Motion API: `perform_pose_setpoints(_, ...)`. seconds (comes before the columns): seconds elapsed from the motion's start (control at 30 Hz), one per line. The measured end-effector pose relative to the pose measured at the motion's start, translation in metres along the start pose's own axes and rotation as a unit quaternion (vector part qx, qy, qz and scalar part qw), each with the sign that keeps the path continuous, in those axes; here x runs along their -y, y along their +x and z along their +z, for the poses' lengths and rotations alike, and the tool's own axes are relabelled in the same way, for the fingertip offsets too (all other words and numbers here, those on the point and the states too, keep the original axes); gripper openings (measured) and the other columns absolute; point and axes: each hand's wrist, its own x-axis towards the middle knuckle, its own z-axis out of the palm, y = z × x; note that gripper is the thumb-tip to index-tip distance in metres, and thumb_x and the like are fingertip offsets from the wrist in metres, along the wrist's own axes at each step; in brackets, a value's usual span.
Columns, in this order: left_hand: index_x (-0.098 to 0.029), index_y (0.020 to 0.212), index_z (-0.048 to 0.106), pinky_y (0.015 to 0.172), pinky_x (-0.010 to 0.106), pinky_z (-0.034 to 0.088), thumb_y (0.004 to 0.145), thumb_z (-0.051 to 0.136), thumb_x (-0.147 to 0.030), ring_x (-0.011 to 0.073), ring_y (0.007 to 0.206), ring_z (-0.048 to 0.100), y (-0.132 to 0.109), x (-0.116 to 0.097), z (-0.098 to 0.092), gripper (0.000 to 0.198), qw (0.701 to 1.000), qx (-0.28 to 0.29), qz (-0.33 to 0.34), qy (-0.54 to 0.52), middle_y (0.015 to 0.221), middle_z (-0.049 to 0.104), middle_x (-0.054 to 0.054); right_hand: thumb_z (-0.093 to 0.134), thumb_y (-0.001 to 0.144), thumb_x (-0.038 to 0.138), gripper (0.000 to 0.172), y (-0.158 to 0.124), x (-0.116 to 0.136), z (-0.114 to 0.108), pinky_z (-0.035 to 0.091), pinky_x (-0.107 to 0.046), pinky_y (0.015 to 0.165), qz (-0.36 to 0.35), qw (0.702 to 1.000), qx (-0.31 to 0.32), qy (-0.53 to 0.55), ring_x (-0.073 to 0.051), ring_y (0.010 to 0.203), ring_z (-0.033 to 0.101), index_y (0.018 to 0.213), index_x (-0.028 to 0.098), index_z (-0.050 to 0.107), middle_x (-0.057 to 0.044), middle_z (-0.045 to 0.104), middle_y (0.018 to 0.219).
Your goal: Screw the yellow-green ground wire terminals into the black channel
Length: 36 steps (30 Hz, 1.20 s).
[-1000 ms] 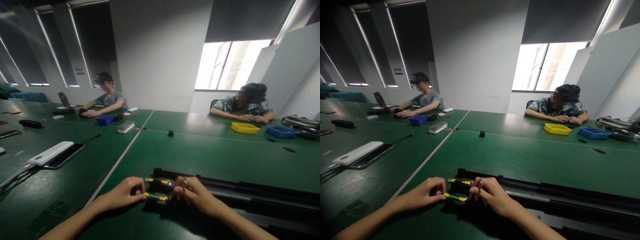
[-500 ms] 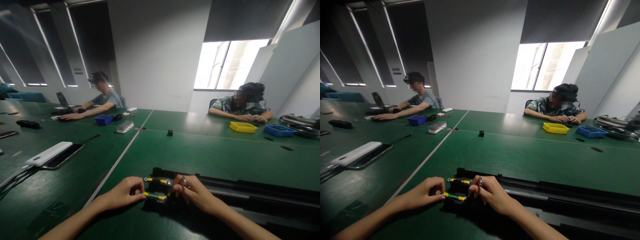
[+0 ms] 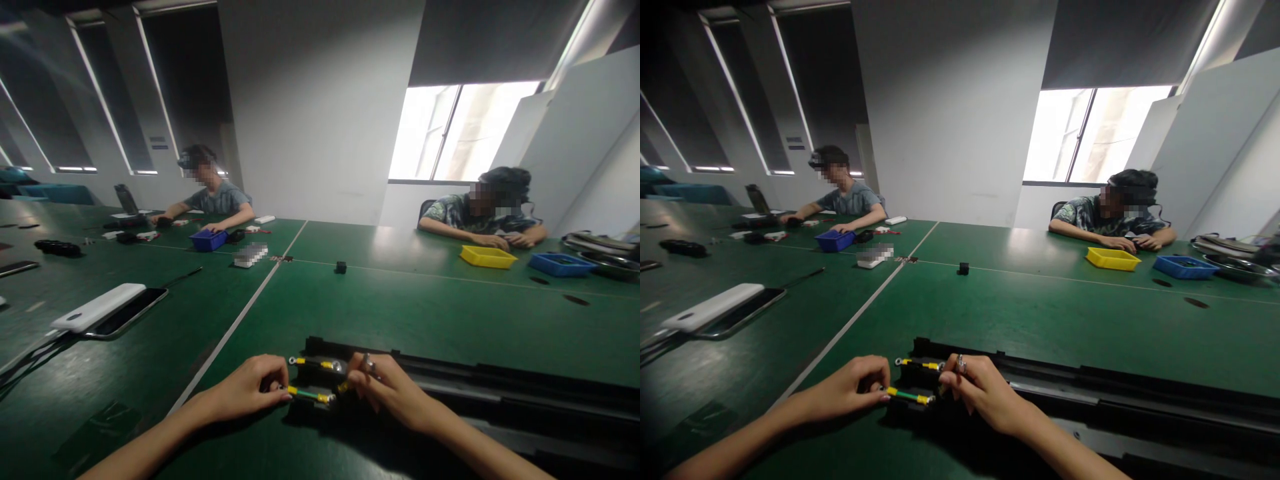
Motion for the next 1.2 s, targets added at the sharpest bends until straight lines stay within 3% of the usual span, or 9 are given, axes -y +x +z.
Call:
perform_pose_setpoints(0.4, -0.015, 0.083, 0.059, 0.059, 0.019, 0.038, 0.084, 0.063, -0.023, 0.012, 0.066, 0.05, -0.0004, -0.0012, -0.0007, 0.009, 1.0, 0.002, -0.002, 0.011, 0.078, 0.056, -0.002, 0.047, 0.09, 0.059, 0.047, 0.0001, 0.0029, 0.0003, 0.035, -0.018, 0.043, 0.007, 1.0, 0.003, -0.015, -0.007, 0.043, 0.045, 0.073, 0.016, 0.053, 0.001, 0.055, 0.062)
perform_pose_setpoints(0.63, -0.015, 0.082, 0.059, 0.06, 0.019, 0.038, 0.084, 0.064, -0.021, 0.012, 0.066, 0.05, -0.0004, 0.0004, 0.0, 0.008, 1.0, 0.0, 0.004, 0.009, 0.077, 0.055, -0.002, 0.042, 0.093, 0.059, 0.048, 0.0002, 0.0003, 0.0007, 0.034, -0.018, 0.044, -0.007, 1.0, 0.003, -0.018, -0.007, 0.044, 0.042, 0.073, 0.016, 0.053, 0.004, 0.048, 0.059)
perform_pose_setpoints(0.83, -0.015, 0.083, 0.059, 0.061, 0.02, 0.038, 0.084, 0.063, -0.021, 0.0121, 0.067, 0.05, -0.0001, -0.0008, -0.0002, 0.007, 1.0, 0.001, -0.001, 0.011, 0.079, 0.056, -0.002, 0.042, 0.094, 0.057, 0.049, 0.001, 0.0018, 0.0008, 0.035, -0.019, 0.046, -0.005, 0.999, -0.003, -0.031, -0.006, 0.042, 0.042, 0.072, 0.015, 0.054, 0.003, 0.05, 0.059)
perform_pose_setpoints(1.2, -0.015, 0.083, 0.059, 0.061, 0.02, 0.038, 0.085, 0.064, -0.023, 0.0125, 0.068, 0.05, 0.0002, -0.0009, -0.0003, 0.009, 1.0, 0.003, 0.0, 0.019, 0.078, 0.055, -0.002, 0.057, 0.09, 0.044, 0.031, -0.0028, 0.001, -0.0007, 0.04, -0.02, 0.053, -0.026, 0.999, -0.001, -0.046, -0.01, 0.057, 0.05, 0.081, 0.014, 0.061, 0.0, 0.059, 0.069)
